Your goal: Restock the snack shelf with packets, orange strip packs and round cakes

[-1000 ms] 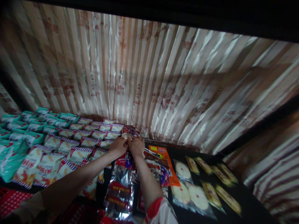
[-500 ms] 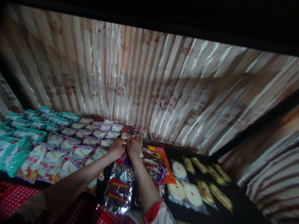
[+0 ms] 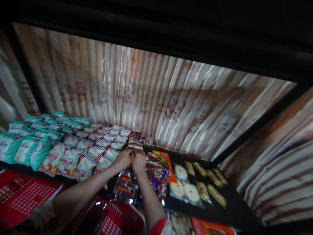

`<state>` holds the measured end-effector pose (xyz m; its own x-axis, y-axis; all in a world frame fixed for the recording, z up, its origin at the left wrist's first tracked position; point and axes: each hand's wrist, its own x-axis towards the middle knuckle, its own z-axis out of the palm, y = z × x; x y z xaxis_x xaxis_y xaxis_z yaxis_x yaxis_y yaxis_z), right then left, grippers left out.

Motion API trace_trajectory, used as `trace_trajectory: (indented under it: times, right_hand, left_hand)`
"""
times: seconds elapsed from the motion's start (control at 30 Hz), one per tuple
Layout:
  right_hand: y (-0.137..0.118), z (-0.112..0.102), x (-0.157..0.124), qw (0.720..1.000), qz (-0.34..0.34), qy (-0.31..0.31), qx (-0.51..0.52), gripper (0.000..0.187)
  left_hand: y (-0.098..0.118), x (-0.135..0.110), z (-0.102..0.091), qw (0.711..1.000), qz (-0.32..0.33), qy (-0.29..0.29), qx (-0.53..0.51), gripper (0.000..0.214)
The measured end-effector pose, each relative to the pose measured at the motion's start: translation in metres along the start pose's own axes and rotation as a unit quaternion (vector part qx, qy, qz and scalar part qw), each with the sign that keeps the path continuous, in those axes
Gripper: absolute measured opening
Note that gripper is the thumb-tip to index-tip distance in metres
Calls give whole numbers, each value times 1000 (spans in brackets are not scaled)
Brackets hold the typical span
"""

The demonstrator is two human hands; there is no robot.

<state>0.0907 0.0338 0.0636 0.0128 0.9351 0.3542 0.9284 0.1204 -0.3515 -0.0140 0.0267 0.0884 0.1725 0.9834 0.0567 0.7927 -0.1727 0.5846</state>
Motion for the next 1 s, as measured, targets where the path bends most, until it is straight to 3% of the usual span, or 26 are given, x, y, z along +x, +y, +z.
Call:
trace_trajectory:
  times: [0.17,0.37,0.63,0.9,1.0]
  right_hand:
    - [-10,-6,-23,1000,-9,-15,3,27]
    - [-24,-12,-58,1000,-14,-12,3,29]
    - [-49,-21,-110,999,20,-33,-29,28]
    - [-65,-9,-164,996,35,-78,-8,29]
    - [-68,1,-181,993,38,-109,-9,29]
  left_hand:
    - [-2,-24,-3,1000,7,0,1,28]
    - [-17,-54,6,999,36,9,-6,31]
    - [-35,-103,11,997,58,12,-53,34]
    - [-59,-161,23,995,29,-12,-93,30]
    - [-69,-177,28,993,4,-48,-105,28]
